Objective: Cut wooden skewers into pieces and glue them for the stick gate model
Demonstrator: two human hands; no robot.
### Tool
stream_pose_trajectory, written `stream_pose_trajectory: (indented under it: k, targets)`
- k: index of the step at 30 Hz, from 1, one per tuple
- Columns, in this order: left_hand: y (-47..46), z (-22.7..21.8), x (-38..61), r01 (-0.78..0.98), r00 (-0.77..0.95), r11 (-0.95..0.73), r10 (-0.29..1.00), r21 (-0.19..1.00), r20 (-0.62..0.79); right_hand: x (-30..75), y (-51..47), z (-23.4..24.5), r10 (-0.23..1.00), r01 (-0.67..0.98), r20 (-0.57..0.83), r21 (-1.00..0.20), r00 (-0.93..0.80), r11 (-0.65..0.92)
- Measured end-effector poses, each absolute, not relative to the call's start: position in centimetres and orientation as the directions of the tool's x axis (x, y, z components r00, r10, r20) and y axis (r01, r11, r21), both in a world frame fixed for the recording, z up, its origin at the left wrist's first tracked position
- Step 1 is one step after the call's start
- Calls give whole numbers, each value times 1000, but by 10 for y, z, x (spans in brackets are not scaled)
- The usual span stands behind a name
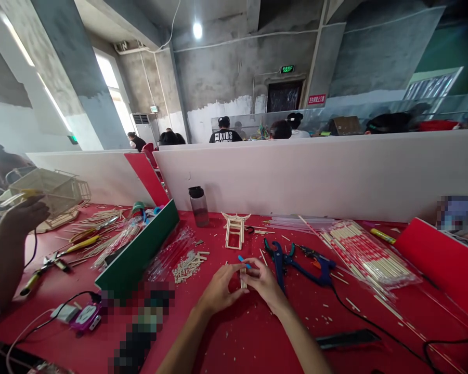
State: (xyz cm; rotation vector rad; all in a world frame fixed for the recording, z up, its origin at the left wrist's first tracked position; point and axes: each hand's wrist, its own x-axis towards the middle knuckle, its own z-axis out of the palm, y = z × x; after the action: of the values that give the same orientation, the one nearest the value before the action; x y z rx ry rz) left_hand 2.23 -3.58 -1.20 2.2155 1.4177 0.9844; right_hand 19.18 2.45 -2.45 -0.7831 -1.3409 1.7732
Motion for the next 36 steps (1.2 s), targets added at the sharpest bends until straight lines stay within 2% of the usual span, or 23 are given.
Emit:
stream_pose_trajectory:
  k: [36]
  targets:
    - [-33,-14,21,617,337,-481,877,623,344,196,23,-21,863,-234,-113,-938,-492,-256]
